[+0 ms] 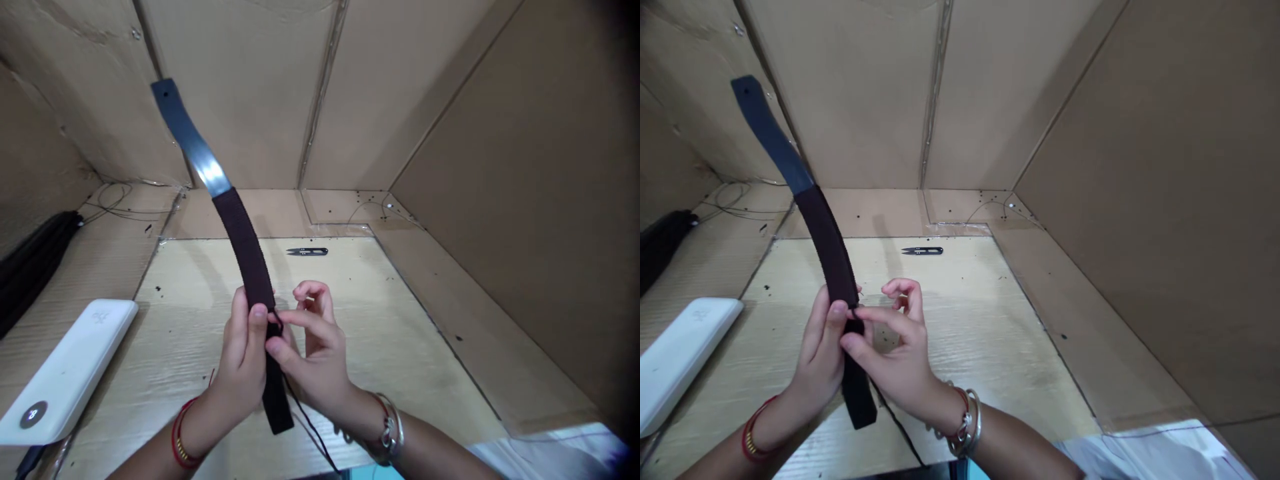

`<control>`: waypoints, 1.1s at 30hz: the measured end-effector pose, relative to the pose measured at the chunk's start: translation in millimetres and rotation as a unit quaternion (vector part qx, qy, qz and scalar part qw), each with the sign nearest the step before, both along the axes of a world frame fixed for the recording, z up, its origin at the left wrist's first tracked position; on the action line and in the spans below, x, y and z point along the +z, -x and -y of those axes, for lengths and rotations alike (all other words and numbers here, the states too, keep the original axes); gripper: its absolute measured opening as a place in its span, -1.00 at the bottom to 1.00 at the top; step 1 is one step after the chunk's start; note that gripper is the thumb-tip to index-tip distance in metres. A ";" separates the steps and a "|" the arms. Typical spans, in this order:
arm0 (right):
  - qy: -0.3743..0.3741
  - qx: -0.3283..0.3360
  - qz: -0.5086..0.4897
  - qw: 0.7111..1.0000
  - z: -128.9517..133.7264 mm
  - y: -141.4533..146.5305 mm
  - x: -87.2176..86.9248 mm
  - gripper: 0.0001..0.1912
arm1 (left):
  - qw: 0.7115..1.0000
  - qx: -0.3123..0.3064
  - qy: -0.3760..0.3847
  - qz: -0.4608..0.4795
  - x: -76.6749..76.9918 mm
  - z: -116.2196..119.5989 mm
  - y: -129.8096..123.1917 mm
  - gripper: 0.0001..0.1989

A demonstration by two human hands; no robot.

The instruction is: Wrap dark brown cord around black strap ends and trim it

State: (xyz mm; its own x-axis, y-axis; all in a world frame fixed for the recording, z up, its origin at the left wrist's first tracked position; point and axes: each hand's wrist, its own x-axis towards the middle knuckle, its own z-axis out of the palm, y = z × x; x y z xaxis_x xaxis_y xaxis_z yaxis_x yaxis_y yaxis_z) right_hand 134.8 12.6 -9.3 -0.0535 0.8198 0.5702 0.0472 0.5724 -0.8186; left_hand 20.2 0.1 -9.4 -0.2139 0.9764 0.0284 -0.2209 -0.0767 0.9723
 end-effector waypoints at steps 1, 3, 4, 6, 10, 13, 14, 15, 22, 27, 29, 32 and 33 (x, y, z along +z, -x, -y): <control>-0.010 0.002 0.006 1.000 -2.2 -2.5 0.6 -0.82 | 1.000 -0.025 -0.007 0.007 2.0 -0.1 0.0 -0.69; -0.016 -0.014 0.006 1.000 -15.5 -11.7 3.5 -0.70 | 0.995 -0.090 -0.025 0.032 7.4 -0.2 0.3 -0.70; -0.017 -0.034 0.012 0.999 -27.6 -18.2 4.9 -0.66 | 0.992 -0.117 -0.032 0.043 10.1 -0.2 0.7 -0.70; 0.002 -0.082 0.105 0.991 -62.0 -34.5 5.0 -0.66 | 0.986 -0.151 -0.032 0.059 14.5 -0.4 2.0 -0.69; 0.024 -0.059 0.398 0.915 -141.7 -68.0 -11.1 -0.62 | 0.979 -0.187 -0.012 0.077 19.5 -2.6 5.7 -0.67; 0.037 -0.041 0.441 0.896 -173.0 -81.7 -27.3 -0.75 | 0.975 -0.205 -0.006 0.082 21.7 -6.3 8.7 -0.69; 0.038 -0.039 0.446 0.893 -175.9 -83.5 -30.8 -0.82 | 0.974 -0.212 -0.003 0.083 22.3 -7.6 9.6 -0.69; 0.039 -0.042 0.447 0.893 -175.8 -84.2 -32.9 -0.87 | 0.972 -0.217 -0.003 0.085 22.7 -8.9 10.5 -0.70; 0.070 -0.059 0.355 0.931 -133.7 -71.4 -17.0 -0.83 | 0.973 -0.221 -0.018 0.070 23.2 -12.1 14.2 -0.71; 0.195 0.108 0.192 0.956 -81.5 -51.9 7.4 -0.64 | 0.970 -0.234 -0.002 0.062 23.6 -11.7 15.0 -0.71; 0.246 0.206 0.080 0.944 -65.0 -48.1 14.6 -0.59 | 0.969 -0.240 0.011 0.055 23.8 -11.9 15.2 -0.70; 0.174 0.195 0.075 0.962 -50.0 -49.3 19.6 -0.67 | 0.969 -0.241 0.025 0.054 24.8 -12.1 15.7 -0.70; 0.117 0.158 0.107 0.975 -47.2 -50.7 20.0 -0.74 | 0.969 -0.240 0.030 0.056 25.3 -12.2 15.8 -0.70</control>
State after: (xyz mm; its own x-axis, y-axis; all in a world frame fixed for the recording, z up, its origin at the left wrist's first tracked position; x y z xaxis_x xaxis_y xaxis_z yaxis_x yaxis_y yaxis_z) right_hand 185.5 59.8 10.7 -0.4222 0.8491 0.3174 0.0830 0.3849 -0.9192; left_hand 4.3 12.2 15.9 0.2658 0.9636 -0.0287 -0.3223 0.1169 0.9394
